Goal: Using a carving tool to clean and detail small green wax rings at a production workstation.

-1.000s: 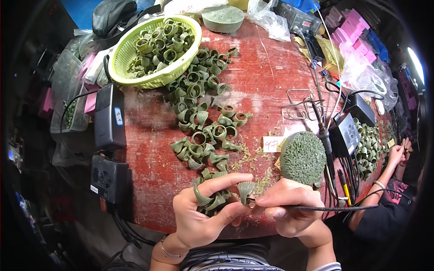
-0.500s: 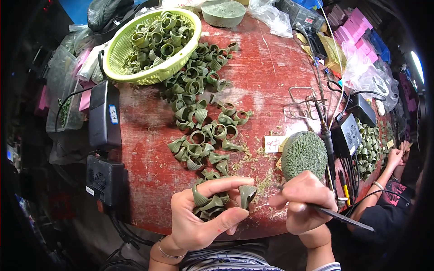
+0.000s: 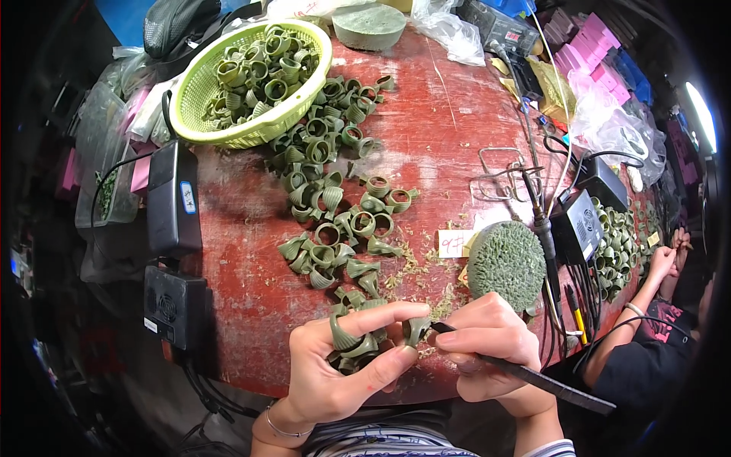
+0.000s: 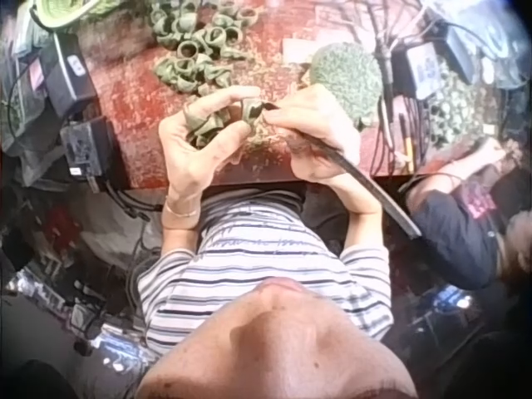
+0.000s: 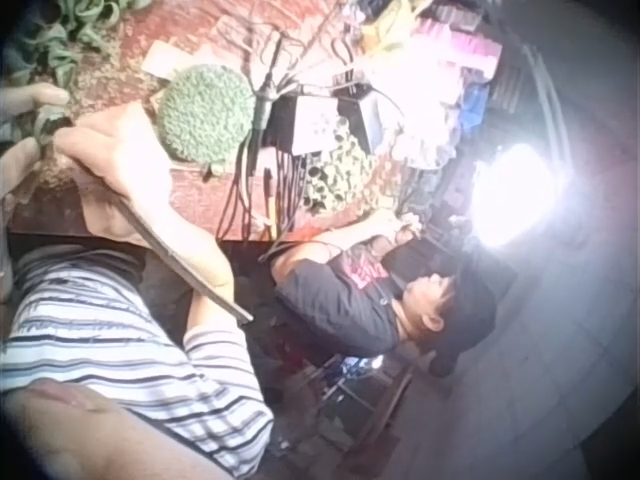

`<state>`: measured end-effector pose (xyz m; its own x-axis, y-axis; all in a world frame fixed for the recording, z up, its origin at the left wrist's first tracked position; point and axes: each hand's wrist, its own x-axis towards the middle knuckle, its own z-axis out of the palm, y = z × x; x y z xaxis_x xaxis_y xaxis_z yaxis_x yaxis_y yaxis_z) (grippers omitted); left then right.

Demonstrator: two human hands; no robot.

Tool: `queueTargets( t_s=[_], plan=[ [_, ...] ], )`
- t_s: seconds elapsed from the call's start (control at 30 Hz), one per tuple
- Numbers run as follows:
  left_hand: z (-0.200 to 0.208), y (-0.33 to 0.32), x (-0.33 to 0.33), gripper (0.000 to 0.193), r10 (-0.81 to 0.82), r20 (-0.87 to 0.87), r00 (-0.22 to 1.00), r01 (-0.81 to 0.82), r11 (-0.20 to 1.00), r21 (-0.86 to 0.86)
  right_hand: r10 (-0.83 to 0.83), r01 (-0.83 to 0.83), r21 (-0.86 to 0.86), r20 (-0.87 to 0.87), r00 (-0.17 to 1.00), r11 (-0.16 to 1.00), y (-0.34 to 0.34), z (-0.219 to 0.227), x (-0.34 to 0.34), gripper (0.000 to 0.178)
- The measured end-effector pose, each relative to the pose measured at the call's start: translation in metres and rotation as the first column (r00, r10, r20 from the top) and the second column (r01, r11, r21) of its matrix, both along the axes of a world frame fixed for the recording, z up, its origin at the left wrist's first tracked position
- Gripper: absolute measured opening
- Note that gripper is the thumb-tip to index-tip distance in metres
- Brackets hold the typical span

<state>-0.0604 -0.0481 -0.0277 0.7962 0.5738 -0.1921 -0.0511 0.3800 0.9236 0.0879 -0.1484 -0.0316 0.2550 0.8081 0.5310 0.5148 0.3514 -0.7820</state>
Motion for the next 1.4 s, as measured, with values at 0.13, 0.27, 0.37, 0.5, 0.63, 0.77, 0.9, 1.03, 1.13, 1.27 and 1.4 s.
queueTargets(
  t_s=[0.13, 0.27, 0.37, 0.5, 0.63, 0.77, 0.9, 1.03, 1.13, 1.27, 1.4],
  plan=[
    [-0.001, -0.001, 0.002, 0.031, -0.012, -0.013, 1.000, 0.013, 0.998, 0.066, 0.029, -0.033, 0.026, 0.130, 0.991, 0.999, -0.003, -0.001, 0.001, 0.033],
    [-0.001, -0.002, 0.003, 0.030, -0.018, -0.053, 0.998, 0.019, 1.000, 0.011, 0.026, -0.054, 0.078, 0.318, 0.948, 0.995, 0.000, -0.002, 0.000, 0.037],
    [-0.001, -0.002, 0.004, 0.030, -0.023, -0.020, 1.000, 0.023, 1.000, 0.003, 0.014, -0.072, 0.144, 0.369, 0.929, 0.987, 0.002, -0.005, 0.002, 0.031],
    [-0.001, -0.006, 0.008, 0.030, 0.053, 0.004, 0.999, -0.053, 0.999, 0.001, 0.084, -0.114, 0.086, 0.294, 0.952, 0.990, -0.001, 0.002, 0.004, 0.020],
    [-0.001, -0.005, 0.009, 0.031, 0.065, -0.018, 0.998, -0.064, 0.996, 0.060, -0.003, 0.003, -0.012, -0.010, 1.000, 1.000, 0.000, 0.004, 0.003, 0.006],
    [-0.009, -0.005, 0.009, 0.030, 0.054, 0.045, 0.998, -0.063, 0.972, 0.227, -0.010, 0.006, -0.056, -0.074, 0.997, 0.998, -0.001, 0.002, 0.005, 0.006],
    [-0.004, -0.005, 0.008, 0.032, 0.037, -0.113, 0.993, -0.006, 0.966, 0.259, 0.019, -0.020, 0.003, 0.181, 0.983, 1.000, 0.000, 0.004, 0.007, 0.012],
    [-0.002, -0.006, 0.011, 0.031, 0.141, -0.086, 0.986, -0.101, 0.929, 0.357, 0.041, -0.045, 0.019, 0.197, 0.980, 0.999, -0.001, 0.005, 0.004, 0.015],
    [-0.007, -0.007, 0.012, 0.032, 0.234, -0.071, 0.970, -0.166, 0.844, 0.510, -0.028, 0.027, 0.012, 0.029, 0.999, 1.000, -0.003, 0.001, 0.004, 0.013],
    [-0.002, -0.007, 0.008, 0.036, 0.230, -0.203, 0.952, -0.094, 0.850, 0.518, -0.054, 0.044, -0.063, -0.172, 0.984, 0.997, -0.010, 0.000, 0.000, 0.015],
    [-0.003, -0.010, 0.007, 0.034, 0.225, -0.215, 0.950, -0.126, 0.909, 0.397, -0.046, 0.039, -0.044, -0.166, 0.985, 0.998, -0.005, -0.001, -0.003, 0.014]
  ],
)
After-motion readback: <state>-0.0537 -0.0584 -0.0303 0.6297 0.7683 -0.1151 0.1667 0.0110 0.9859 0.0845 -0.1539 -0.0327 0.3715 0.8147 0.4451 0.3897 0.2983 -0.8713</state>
